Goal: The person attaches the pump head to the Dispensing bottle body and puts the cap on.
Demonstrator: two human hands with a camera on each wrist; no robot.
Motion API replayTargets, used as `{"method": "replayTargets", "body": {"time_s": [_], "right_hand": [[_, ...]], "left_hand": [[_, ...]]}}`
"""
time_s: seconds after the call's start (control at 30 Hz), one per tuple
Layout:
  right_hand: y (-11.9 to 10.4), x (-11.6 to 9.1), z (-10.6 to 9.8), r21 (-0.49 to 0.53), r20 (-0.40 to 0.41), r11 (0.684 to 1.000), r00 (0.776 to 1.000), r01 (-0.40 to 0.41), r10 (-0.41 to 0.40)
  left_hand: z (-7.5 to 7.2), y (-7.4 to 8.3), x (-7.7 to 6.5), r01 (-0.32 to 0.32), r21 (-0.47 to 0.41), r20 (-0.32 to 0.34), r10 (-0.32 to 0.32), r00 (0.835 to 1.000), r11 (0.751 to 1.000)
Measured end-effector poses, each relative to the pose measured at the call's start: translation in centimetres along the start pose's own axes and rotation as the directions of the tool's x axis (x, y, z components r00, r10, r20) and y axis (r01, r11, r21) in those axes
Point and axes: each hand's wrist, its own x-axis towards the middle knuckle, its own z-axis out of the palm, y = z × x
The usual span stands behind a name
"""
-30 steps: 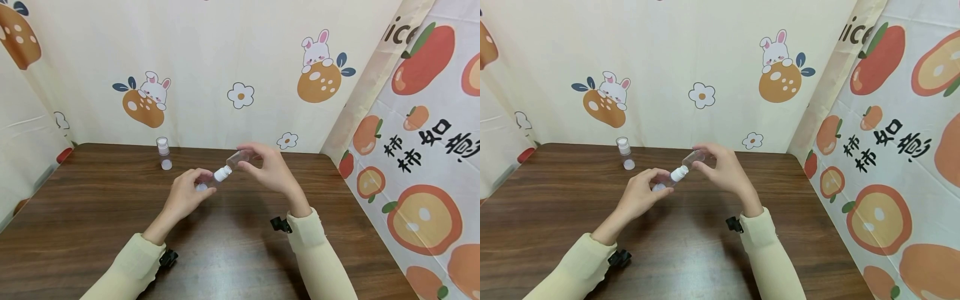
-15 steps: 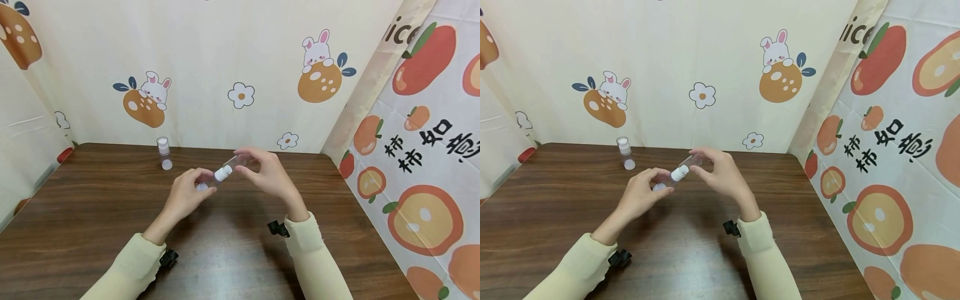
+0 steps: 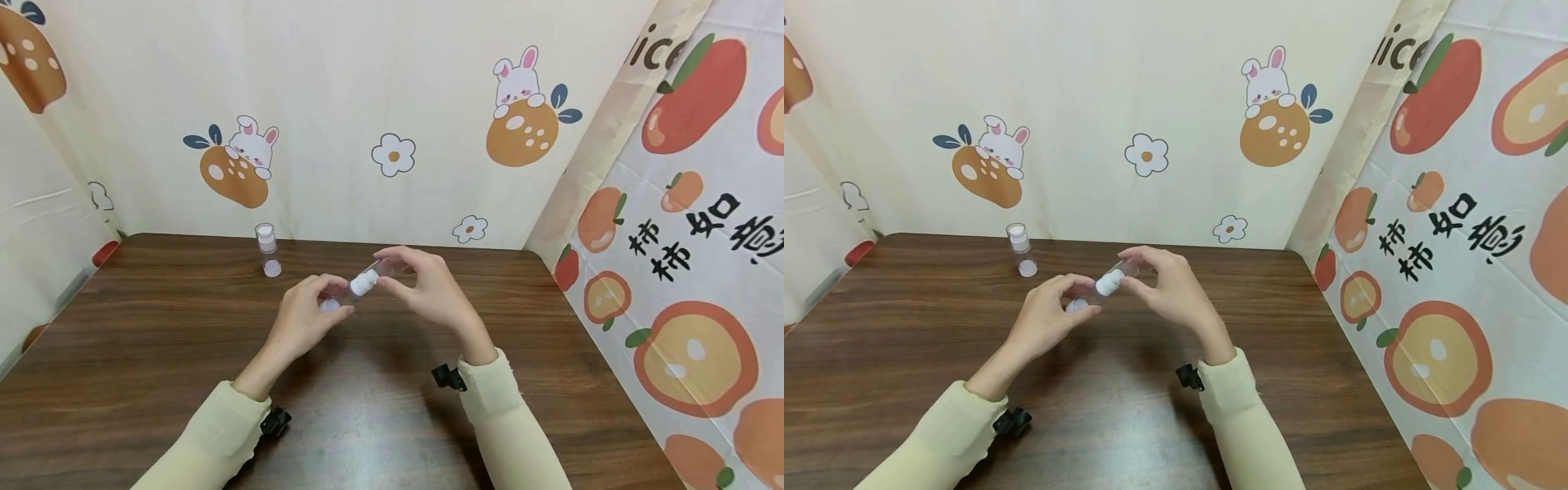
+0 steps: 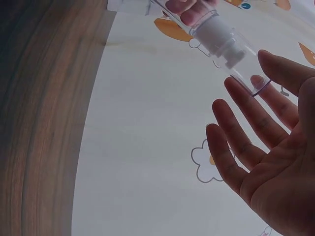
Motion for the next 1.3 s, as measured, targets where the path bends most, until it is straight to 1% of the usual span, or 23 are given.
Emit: {"method": "replayTargets", "body": {"time_s": [0.27,0.53,1.0,1.13,1.3], "right_hand": [[0.1,0.0,0.5,0.008,0.011,1.000,1.000,0.005,-0.005],[0.1,0.1,1.1,0.015,0.042,1.000,0.999,-0.015,0.014],[0.1,0.1,1.3,0.034,0.057,0.999,0.998,-0.015,0.013],[0.1,0.2,1.3,0.029,0.063,0.999,0.998,-0.016,0.014],[0.2,0.1,1.2,0.030,0.069,0.999,0.997,-0.024,0.022]], "left_hand": [[0.0,0.1,0.0,-0.009,0.003,0.000,0.009,1.000,1.000],[-0.1,0.1,0.0,-0.017,-0.002,-0.005,0.017,1.000,1.000],[-0.1,0.1,0.0,-0.022,-0.002,-0.005,0.022,1.000,1.000],[-0.2,0.1,0.0,-0.031,0.007,-0.008,0.031,0.999,0.999],[-0.3,0.1,0.0,-0.061,0.026,-0.005,0.061,0.998,0.998]]}}
